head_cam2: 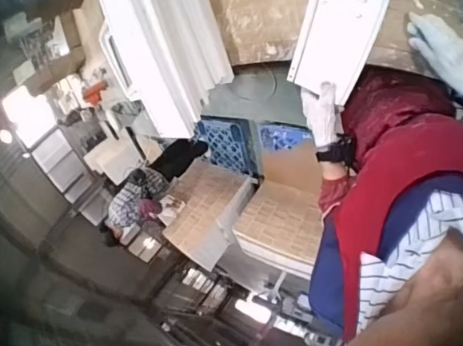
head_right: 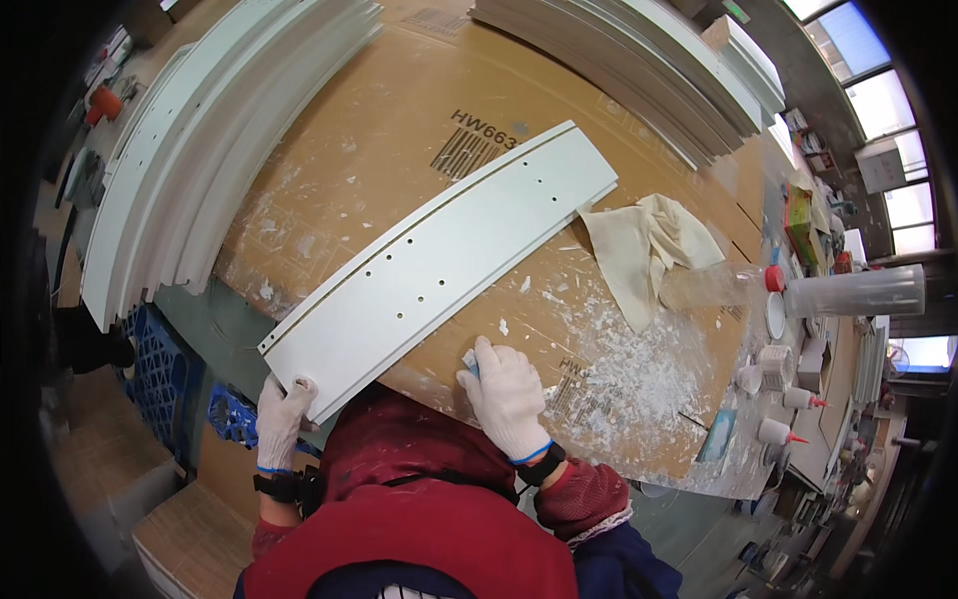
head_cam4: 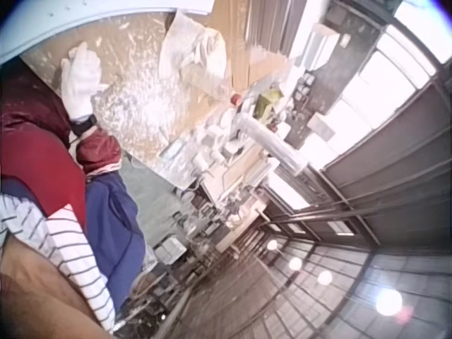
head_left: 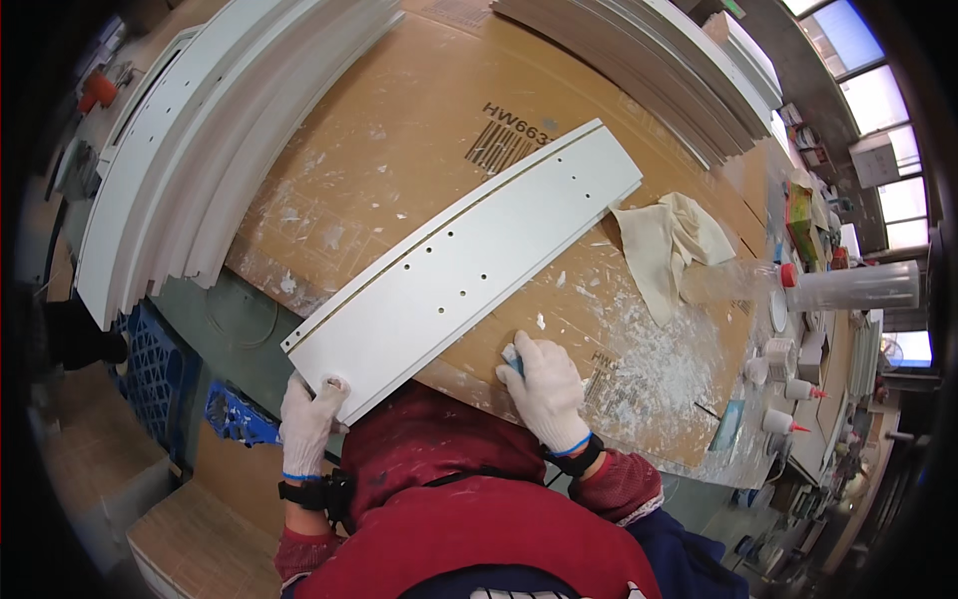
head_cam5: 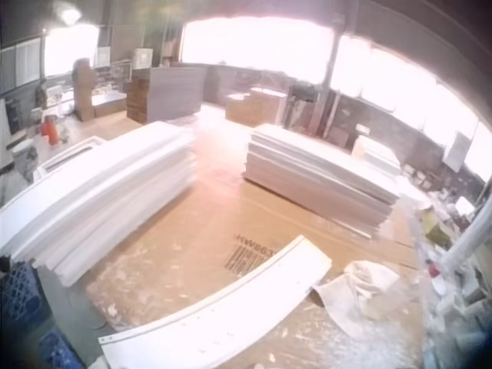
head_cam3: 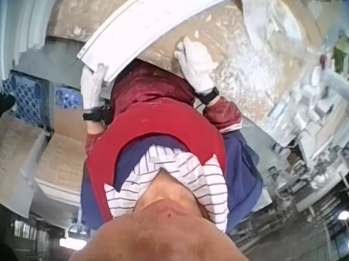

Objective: The person cleans white rectangular panels on a workbench using a cloth and a small blue abrasive tool. They wipe the surfaces and edges of the panels, flip them over to treat both sides, and stack the cleaned panels on top of others.

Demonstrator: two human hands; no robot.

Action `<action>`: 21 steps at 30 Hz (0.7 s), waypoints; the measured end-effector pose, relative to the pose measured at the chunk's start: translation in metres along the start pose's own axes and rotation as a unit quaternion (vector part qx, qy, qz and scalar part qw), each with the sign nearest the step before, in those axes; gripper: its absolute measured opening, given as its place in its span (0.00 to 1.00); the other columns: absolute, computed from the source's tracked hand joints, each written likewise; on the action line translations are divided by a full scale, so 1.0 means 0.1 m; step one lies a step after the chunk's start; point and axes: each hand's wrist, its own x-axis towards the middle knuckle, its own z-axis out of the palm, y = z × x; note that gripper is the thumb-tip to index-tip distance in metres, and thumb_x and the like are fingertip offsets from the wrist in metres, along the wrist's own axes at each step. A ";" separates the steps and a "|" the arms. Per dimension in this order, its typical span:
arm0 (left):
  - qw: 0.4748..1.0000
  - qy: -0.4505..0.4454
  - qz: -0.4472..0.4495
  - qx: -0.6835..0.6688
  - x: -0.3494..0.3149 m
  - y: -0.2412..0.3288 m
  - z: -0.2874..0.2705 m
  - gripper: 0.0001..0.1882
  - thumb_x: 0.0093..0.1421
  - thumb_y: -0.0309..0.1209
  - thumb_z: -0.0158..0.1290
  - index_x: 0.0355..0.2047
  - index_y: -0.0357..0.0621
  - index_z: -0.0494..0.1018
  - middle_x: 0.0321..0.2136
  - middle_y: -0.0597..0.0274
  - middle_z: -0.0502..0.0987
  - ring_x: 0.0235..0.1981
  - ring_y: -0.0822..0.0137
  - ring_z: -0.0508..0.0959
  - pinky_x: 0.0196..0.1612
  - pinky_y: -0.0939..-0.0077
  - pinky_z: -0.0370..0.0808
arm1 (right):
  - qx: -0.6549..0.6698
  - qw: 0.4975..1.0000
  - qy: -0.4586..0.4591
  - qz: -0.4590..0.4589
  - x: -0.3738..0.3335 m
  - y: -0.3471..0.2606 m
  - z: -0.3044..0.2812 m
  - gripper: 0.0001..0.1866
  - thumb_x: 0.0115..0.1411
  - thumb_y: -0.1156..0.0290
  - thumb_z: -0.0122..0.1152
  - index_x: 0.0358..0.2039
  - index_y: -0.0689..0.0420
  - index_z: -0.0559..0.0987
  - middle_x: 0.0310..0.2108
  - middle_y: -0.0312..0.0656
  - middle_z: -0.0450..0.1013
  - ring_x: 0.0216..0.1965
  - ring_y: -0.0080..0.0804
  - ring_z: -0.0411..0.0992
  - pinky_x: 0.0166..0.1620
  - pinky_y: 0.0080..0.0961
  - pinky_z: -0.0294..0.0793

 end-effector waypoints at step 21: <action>0.992 -0.115 0.020 -0.037 0.00 -0.27 -0.33 0.41 0.52 0.49 0.56 0.60 0.34 0.61 0.27 0.60 0.78 0.24 0.70 0.77 0.30 0.76 0.73 | 0.416 0.887 -0.194 -0.058 1.03 -1.11 -0.08 0.19 0.51 0.84 0.62 0.46 0.65 0.76 0.44 0.45 0.72 0.44 0.30 0.73 0.48 0.22 0.73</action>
